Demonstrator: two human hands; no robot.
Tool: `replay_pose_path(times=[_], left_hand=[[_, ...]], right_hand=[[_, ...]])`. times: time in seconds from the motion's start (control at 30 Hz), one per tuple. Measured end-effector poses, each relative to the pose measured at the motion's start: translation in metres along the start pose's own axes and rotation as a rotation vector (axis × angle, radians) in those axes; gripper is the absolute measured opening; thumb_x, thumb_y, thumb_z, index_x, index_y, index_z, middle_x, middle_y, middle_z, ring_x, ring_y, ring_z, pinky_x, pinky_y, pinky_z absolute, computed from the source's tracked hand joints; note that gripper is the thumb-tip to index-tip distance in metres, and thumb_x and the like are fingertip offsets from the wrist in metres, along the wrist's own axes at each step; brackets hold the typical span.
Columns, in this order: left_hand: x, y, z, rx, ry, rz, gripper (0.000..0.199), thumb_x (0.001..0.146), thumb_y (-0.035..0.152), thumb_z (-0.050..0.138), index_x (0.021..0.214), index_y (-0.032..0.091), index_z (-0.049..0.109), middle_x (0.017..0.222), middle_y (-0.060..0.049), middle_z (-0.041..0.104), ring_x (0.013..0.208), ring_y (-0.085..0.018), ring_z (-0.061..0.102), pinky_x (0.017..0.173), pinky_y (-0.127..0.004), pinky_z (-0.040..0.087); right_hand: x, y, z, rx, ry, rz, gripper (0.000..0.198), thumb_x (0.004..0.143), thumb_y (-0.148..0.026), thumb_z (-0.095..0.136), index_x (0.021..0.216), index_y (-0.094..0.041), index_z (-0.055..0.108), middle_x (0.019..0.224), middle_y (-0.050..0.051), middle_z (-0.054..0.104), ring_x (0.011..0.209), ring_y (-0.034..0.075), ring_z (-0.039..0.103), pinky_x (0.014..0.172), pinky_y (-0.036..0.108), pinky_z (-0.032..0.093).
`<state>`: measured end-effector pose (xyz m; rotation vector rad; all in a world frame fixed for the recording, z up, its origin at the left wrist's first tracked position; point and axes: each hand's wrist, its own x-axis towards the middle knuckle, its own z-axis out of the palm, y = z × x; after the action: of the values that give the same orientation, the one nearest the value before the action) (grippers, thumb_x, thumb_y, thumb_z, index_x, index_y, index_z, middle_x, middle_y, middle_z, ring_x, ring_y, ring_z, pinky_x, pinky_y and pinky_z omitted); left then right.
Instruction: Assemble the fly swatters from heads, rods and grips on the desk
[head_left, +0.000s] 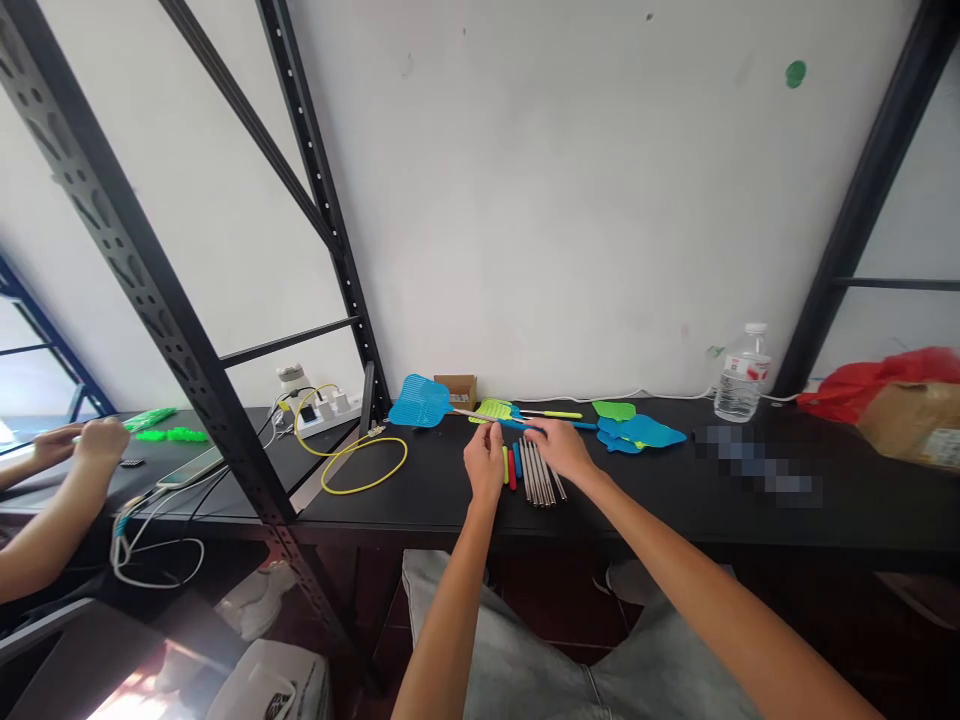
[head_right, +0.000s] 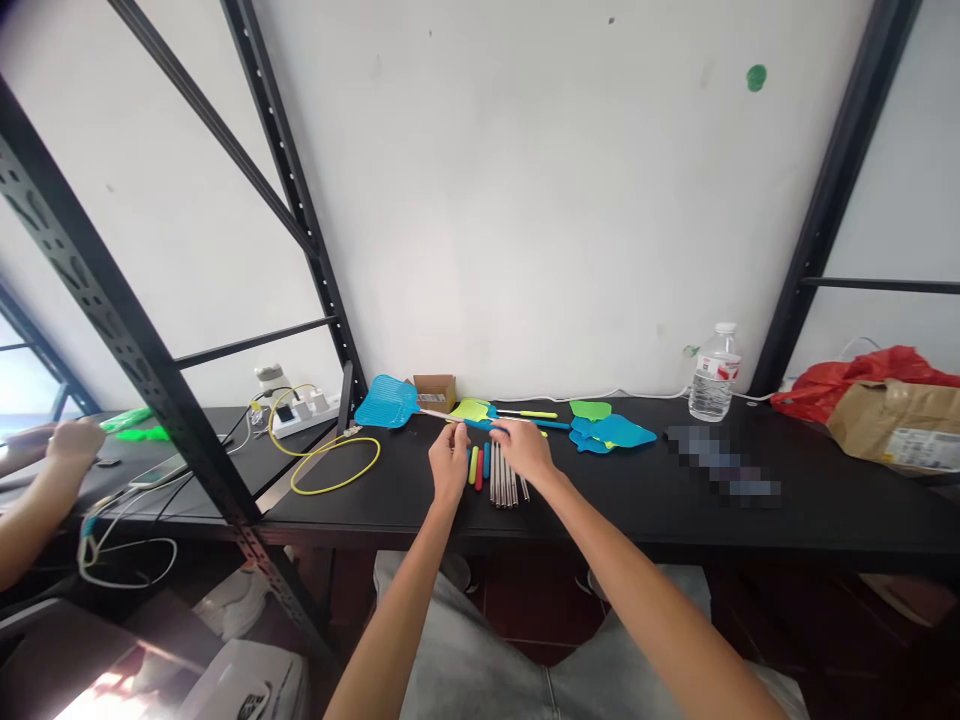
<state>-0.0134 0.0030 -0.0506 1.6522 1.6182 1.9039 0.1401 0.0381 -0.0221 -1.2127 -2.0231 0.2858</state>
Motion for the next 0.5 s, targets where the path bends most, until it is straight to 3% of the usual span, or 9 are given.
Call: replay_pose_path(times=[0.1, 0.23, 0.5], left_hand=[[-0.001, -0.003, 0.000, 0.063, -0.006, 0.006, 0.035, 0.095, 0.044, 0.040, 0.096, 0.021, 0.066, 0.071, -0.001, 0.063, 0.065, -0.014, 0.057, 0.060, -0.023, 0.038], [-0.002, -0.004, -0.002, 0.104, 0.006, -0.004, 0.034, 0.095, 0.041, 0.039, 0.095, 0.021, 0.066, 0.067, -0.001, 0.061, 0.061, -0.014, 0.055, 0.058, -0.023, 0.037], [-0.002, -0.006, 0.000, 0.106, 0.029, -0.016, 0.032, 0.095, 0.040, 0.040, 0.092, 0.022, 0.066, 0.066, 0.000, 0.061, 0.060, -0.013, 0.054, 0.059, -0.023, 0.036]], right_hand=[[0.010, 0.021, -0.007, -0.093, 0.016, 0.128, 0.031, 0.094, -0.033, 0.044, 0.111, -0.026, 0.070, 0.093, 0.004, 0.074, 0.088, 0.021, 0.066, 0.069, 0.027, 0.042], [0.014, 0.054, -0.014, -0.282, -0.027, 0.286, 0.035, 0.097, -0.036, 0.039, 0.103, -0.024, 0.071, 0.095, 0.008, 0.072, 0.088, 0.023, 0.065, 0.065, 0.027, 0.039], [0.009, 0.088, -0.006, -0.414, -0.078, 0.305, 0.034, 0.098, -0.032, 0.038, 0.113, -0.023, 0.067, 0.102, 0.010, 0.070, 0.094, 0.025, 0.063, 0.067, 0.030, 0.041]])
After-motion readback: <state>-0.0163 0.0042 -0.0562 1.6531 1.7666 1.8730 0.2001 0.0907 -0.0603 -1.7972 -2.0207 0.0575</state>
